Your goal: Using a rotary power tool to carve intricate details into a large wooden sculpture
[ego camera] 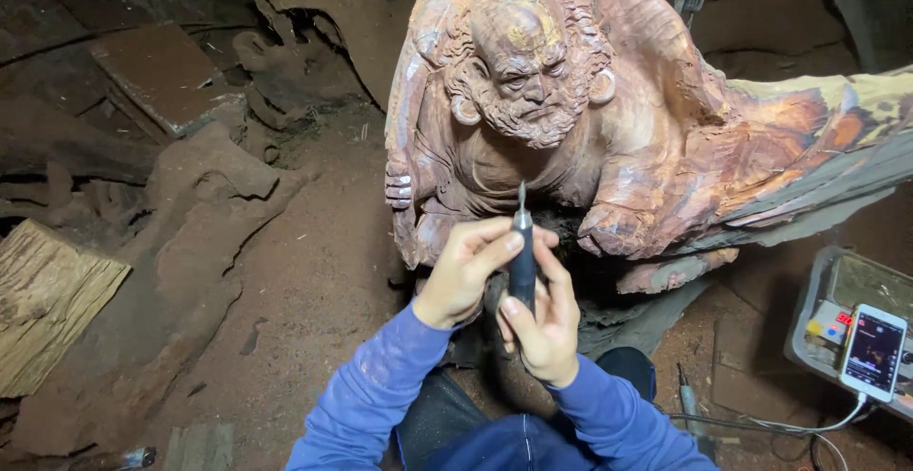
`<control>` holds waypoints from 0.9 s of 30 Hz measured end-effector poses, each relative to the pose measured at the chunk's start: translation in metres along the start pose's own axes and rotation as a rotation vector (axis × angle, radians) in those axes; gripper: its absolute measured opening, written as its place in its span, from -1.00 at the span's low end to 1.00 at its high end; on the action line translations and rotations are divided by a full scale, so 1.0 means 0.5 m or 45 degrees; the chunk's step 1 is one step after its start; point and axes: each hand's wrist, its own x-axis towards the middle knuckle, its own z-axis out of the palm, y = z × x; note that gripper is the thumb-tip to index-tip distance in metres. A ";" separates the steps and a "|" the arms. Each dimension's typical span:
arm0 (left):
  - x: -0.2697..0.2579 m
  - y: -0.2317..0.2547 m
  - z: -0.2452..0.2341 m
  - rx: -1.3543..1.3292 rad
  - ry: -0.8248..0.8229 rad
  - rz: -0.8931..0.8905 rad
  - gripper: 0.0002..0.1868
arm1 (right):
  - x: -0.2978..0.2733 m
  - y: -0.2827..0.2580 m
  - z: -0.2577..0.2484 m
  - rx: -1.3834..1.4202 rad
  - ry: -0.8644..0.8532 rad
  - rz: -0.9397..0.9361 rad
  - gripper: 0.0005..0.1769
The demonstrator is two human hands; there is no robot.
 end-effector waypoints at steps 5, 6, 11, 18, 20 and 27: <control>-0.090 -0.101 0.002 -0.311 0.087 -0.066 -0.59 | -0.080 0.030 -0.079 -0.349 -0.107 0.154 -0.20; -0.103 -0.120 0.004 -0.420 0.096 -0.073 -0.57 | -0.086 0.028 -0.085 -0.387 -0.154 0.181 -0.20; -0.136 -0.169 0.016 -0.559 0.119 -0.067 -0.53 | -0.110 0.028 -0.100 -0.539 -0.211 0.189 -0.22; -0.170 -0.219 0.038 -0.656 0.156 -0.068 -0.48 | -0.135 0.035 -0.109 -0.739 -0.193 0.167 -0.23; -0.170 -0.227 0.040 -0.669 0.172 -0.078 -0.48 | -0.135 0.045 -0.116 -0.758 -0.198 0.164 -0.23; -0.169 -0.242 0.042 -0.664 0.252 -0.045 -0.50 | -0.121 0.043 -0.119 -0.835 -0.266 0.202 -0.26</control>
